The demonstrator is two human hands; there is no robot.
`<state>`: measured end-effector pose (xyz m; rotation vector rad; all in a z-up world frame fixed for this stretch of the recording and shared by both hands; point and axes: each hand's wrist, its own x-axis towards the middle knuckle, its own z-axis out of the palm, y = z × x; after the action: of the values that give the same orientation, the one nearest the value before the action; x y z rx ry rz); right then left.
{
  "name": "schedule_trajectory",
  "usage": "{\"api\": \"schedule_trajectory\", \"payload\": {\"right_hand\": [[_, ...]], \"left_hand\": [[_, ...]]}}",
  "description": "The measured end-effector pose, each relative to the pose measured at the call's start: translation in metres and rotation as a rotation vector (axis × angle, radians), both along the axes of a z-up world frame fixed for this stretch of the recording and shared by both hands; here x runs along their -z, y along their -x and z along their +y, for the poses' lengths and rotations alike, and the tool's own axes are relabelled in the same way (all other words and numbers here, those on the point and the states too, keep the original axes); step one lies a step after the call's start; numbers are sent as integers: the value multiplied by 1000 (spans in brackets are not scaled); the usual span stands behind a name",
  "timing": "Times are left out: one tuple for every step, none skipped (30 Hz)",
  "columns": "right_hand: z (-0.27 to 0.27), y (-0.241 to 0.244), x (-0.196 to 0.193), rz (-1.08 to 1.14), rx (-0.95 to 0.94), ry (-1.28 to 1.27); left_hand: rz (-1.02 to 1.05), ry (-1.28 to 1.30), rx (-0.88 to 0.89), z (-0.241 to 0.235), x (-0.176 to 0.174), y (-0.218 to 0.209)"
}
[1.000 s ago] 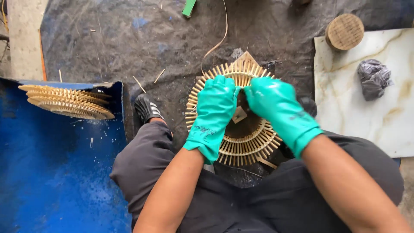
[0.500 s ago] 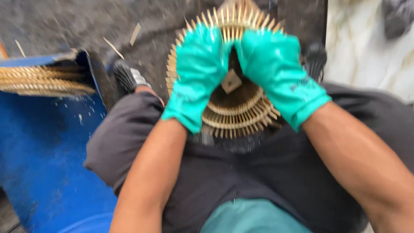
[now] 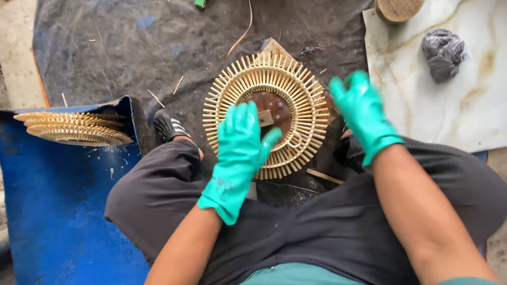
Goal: Assembling a circular bamboo furniture component using a wooden jig, pliers, and other hand tools.
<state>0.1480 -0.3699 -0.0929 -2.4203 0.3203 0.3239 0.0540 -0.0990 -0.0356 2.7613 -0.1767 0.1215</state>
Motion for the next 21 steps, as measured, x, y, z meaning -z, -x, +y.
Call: {"api": "schedule_trajectory", "payload": {"right_hand": [[-3, 13, 38, -13, -7, -7], [-4, 25, 75, 128, 82, -187], [-5, 38, 114, 275, 170, -368], [-1, 35, 132, 268, 159, -375], [2, 43, 149, 372, 376, -697], [6, 51, 167, 473, 598, -1016], [9, 53, 161, 478, 596, -1022], [12, 54, 154, 530, 618, -968], [14, 48, 147, 567, 637, -917], [18, 44, 128, 558, 632, -926], [22, 42, 108, 612, 632, -868], [28, 41, 88, 666, 630, -810], [28, 46, 94, 661, 627, -817], [29, 50, 100, 671, 617, -811], [26, 59, 106, 686, 610, -798], [26, 58, 106, 686, 611, -798], [25, 62, 106, 635, 572, -777], [26, 66, 106, 584, 532, -756], [24, 67, 113, 585, 528, -754], [23, 69, 120, 541, 517, -801], [21, 69, 127, 494, 507, -848]], "left_hand": [[-13, -7, -7, 2, 4, 1], [25, -56, 31, 4, 8, 0], [67, -108, 68, 6, 12, 2], [59, -116, 59, 13, 17, -4], [79, -128, 117, 19, 21, -2], [100, -140, 174, 26, 26, 0], [103, -147, 172, 21, 21, 3], [169, -177, 152, 17, 16, 6], [221, -208, 135, 12, 12, 3], [210, -214, 136, 4, 12, 2], [272, -193, 51, -2, 12, 3], [332, -171, -33, -8, 12, 4], [325, -176, -33, -6, 16, 3], [300, -158, -52, -4, 20, 2], [283, -134, -71, -5, 25, 3], [283, -134, -71, -6, 23, 0], [296, -138, -71, -7, 20, 1], [308, -141, -71, -7, 17, 2], [309, -139, -76, -8, 16, 1], [343, -137, -84, -8, 15, 0], [374, -133, -90, -9, 13, -3]]}}
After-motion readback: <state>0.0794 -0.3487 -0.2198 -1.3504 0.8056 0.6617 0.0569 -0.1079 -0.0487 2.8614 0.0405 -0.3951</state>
